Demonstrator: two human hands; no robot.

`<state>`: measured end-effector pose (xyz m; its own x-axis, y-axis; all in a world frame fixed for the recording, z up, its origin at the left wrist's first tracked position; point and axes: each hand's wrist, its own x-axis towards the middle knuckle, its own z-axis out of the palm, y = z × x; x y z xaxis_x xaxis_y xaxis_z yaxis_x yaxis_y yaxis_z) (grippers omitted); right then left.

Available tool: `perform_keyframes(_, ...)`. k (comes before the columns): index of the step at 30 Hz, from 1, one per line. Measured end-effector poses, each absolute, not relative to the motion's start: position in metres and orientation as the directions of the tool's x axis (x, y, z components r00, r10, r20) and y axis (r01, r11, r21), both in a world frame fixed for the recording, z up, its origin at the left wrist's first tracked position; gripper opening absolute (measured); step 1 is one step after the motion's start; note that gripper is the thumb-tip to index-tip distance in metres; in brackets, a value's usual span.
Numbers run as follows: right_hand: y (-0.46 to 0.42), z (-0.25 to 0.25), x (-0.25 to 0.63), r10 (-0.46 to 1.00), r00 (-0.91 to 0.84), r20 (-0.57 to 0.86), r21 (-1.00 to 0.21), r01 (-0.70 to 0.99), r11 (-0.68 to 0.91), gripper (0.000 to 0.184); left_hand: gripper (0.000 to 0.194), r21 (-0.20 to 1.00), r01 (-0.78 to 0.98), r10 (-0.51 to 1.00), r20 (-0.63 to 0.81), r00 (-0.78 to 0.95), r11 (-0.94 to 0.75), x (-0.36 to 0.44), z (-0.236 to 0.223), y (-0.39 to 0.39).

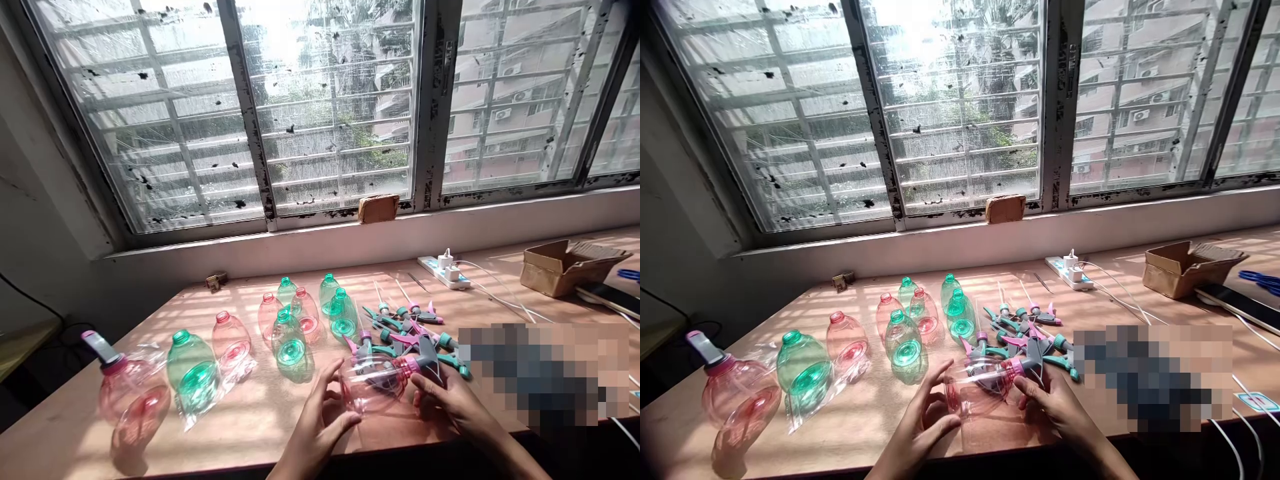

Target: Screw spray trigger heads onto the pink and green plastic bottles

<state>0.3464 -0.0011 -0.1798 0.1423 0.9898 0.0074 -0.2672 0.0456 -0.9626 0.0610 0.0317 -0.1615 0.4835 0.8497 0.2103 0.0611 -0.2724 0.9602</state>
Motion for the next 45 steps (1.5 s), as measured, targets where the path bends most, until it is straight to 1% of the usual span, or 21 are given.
perform_keyframes(2,-0.001,-0.179,0.346,0.988,0.155,0.004,-0.963,-0.264,0.046,0.057,0.087,0.934,0.079,0.835,0.271,0.478,-0.348,0.060,-0.161,0.032)
perform_keyframes(4,-0.001,-0.178,0.346,0.986,0.164,0.018,-0.966,-0.250,0.059,0.058,0.090,0.931,0.068,0.823,0.281,0.493,-0.359,0.058,-0.162,0.034)
perform_keyframes(6,-0.002,-0.177,0.346,0.985,0.171,0.027,-0.969,-0.236,0.068,0.058,0.084,0.949,0.012,0.829,0.269,0.491,-0.315,0.057,-0.165,0.036)
perform_keyframes(8,-0.003,-0.175,0.345,0.985,0.174,0.021,-0.970,-0.236,0.063,0.059,0.074,0.960,-0.020,0.864,0.259,0.431,-0.278,0.057,-0.166,0.038)
perform_keyframes(11,-0.005,-0.172,0.343,0.986,0.170,0.006,-0.970,-0.240,0.047,0.063,0.067,0.977,0.061,0.925,0.172,0.338,-0.204,0.060,-0.164,0.039)
perform_keyframes(13,-0.005,-0.171,0.342,0.984,0.179,0.005,-0.971,-0.234,0.047,0.065,0.064,0.974,0.133,0.922,0.121,0.367,-0.181,0.062,-0.161,0.039)
perform_keyframes(15,-0.005,-0.171,0.342,0.981,0.194,0.014,-0.973,-0.224,0.058,0.064,0.062,0.961,0.163,0.890,0.135,0.435,-0.225,0.063,-0.159,0.038)
perform_keyframes(18,-0.005,-0.170,0.343,0.981,0.194,0.017,-0.971,-0.229,0.062,0.058,0.070,0.939,0.124,0.861,0.234,0.452,-0.321,0.064,-0.160,0.036)
perform_keyframes(20,-0.005,-0.169,0.342,0.985,0.171,0.009,-0.970,-0.236,0.050,0.057,0.085,0.923,0.095,0.851,0.300,0.430,-0.374,0.062,-0.160,0.035)
perform_keyframes(21,-0.006,-0.168,0.342,0.986,0.166,0.015,-0.972,-0.227,0.053,0.056,0.091,0.921,0.091,0.852,0.307,0.424,-0.378,0.062,-0.160,0.035)
perform_keyframes(23,-0.006,-0.167,0.342,0.983,0.174,0.063,-0.978,-0.185,0.096,0.055,0.094,0.941,0.092,0.873,0.263,0.411,-0.326,0.061,-0.161,0.034)
perform_keyframes(25,-0.006,-0.167,0.342,0.977,0.185,0.101,-0.981,-0.142,0.128,0.056,0.085,0.970,0.071,0.902,0.186,0.389,-0.231,0.061,-0.162,0.035)
perform_keyframes(27,-0.006,-0.167,0.343,0.979,0.183,0.092,-0.985,-0.125,0.116,0.057,0.079,0.984,0.045,0.905,0.141,0.402,-0.174,0.062,-0.164,0.037)
perform_keyframes(30,-0.007,-0.168,0.345,0.988,0.149,0.035,-0.988,-0.146,0.057,0.059,0.081,0.986,0.013,0.879,0.142,0.455,-0.166,0.063,-0.164,0.039)
perform_keyframes(34,-0.009,-0.165,0.347,0.993,0.114,0.009,-0.987,-0.159,0.027,0.059,0.089,0.984,-0.112,0.853,0.178,0.490,-0.141,0.063,-0.158,0.037)
perform_keyframes(38,-0.010,-0.163,0.347,0.991,0.132,0.024,-0.988,-0.150,0.044,0.054,0.077,0.983,-0.143,0.852,0.174,0.493,-0.118,0.064,-0.152,0.033)
perform_keyframes(41,-0.010,-0.162,0.349,0.991,0.123,0.042,-0.986,-0.156,0.061,0.048,0.075,0.979,-0.188,0.841,0.167,0.514,-0.079,0.065,-0.152,0.032)
perform_keyframes(43,-0.010,-0.163,0.351,0.995,0.087,0.054,-0.985,-0.156,0.067,0.047,0.077,0.983,-0.178,0.838,0.140,0.528,-0.052,0.064,-0.152,0.031)
perform_keyframes(45,-0.010,-0.164,0.354,0.998,0.053,0.036,-0.983,-0.175,0.045,0.052,0.079,0.989,-0.136,0.842,0.114,0.527,-0.049,0.063,-0.150,0.031)
